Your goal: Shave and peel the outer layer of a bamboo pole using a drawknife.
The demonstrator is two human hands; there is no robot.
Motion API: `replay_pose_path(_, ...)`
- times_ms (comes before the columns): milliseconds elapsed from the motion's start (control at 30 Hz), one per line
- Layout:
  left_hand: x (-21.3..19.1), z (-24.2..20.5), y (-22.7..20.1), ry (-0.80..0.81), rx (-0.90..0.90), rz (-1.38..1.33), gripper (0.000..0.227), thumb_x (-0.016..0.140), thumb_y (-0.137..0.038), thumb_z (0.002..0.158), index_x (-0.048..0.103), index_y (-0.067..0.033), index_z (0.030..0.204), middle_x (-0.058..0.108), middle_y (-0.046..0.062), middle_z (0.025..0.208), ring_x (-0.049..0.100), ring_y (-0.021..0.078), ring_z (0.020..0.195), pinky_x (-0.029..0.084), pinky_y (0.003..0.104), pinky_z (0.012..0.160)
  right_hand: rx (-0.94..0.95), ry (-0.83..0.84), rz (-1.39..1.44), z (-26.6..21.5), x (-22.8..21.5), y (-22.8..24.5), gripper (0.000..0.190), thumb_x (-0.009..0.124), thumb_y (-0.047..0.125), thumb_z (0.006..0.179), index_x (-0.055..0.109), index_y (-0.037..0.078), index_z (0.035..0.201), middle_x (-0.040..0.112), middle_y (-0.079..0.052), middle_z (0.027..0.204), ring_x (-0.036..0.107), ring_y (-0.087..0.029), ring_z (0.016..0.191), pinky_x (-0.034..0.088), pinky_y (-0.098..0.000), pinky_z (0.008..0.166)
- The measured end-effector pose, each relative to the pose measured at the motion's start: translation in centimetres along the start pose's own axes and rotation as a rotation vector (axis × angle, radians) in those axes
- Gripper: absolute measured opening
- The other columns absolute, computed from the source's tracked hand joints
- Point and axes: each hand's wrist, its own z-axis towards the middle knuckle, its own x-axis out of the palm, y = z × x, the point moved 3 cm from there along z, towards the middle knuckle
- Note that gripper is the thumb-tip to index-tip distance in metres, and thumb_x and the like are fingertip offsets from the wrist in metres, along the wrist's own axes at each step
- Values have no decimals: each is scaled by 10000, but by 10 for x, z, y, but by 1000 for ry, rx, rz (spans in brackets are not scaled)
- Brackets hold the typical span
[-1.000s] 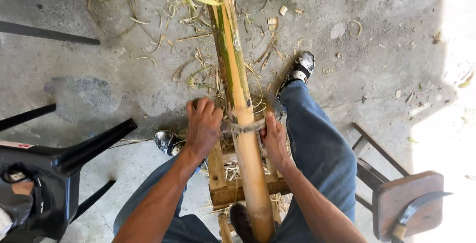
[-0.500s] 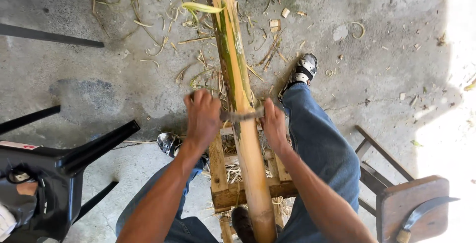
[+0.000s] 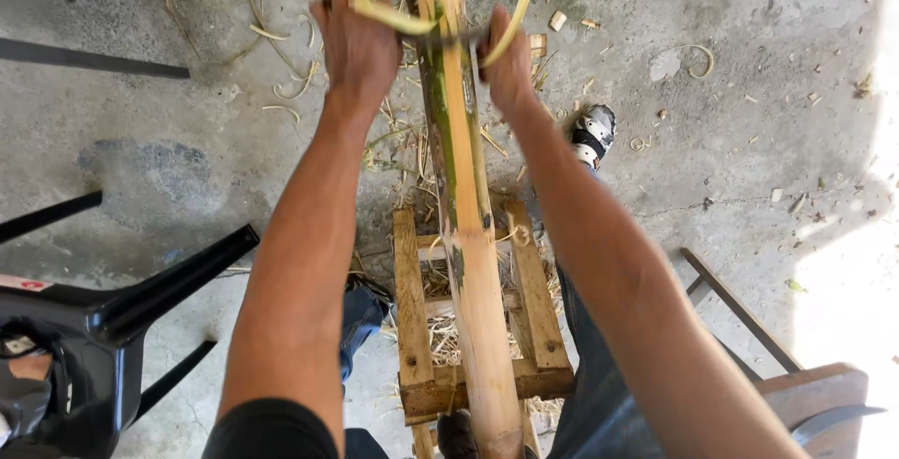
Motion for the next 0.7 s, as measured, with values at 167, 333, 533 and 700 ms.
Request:
replay_pose_path(167, -40, -11, -31, 24, -162, -96, 112, 790, -69, 839, 705, -26, 899, 625, 132, 970, 507, 304, 1054, 357, 498, 867, -52, 106, 127, 17, -16, 8, 440, 419, 369, 1040, 663, 74, 824, 546, -64, 552, 438, -131, 360, 385, -306, 303)
replay_pose_path(333, -59, -186, -76, 178, -164, -187, 136, 763, -59, 805, 632, -83, 830, 586, 107, 938, 516, 289, 1070, 375, 492, 962, 13, 136, -280, -205, -71, -33, 572, 338, 409, 1107, 561, 44, 727, 466, 4, 584, 390, -124, 514, 356, -329, 454)
replay_pose_path(533, -62, -173, -76, 98, -94, -252, 196, 797, -143, 711, 628, -86, 792, 585, 94, 892, 514, 287, 1017, 362, 468, 859, -74, 18, -281, -208, -68, -41, 562, 362, 423, 1100, 452, 93, 655, 467, -5, 566, 346, -80, 478, 286, -328, 391)
replay_pose_path(700, 2, -78, -12, 122, -137, -204, 115, 796, -143, 906, 704, -89, 866, 584, 93, 876, 473, 263, 960, 372, 418, 829, -117, 23, -203, -79, -23, -8, 575, 327, 418, 1045, 583, 99, 641, 612, -9, 588, 268, -85, 395, 204, -307, 308)
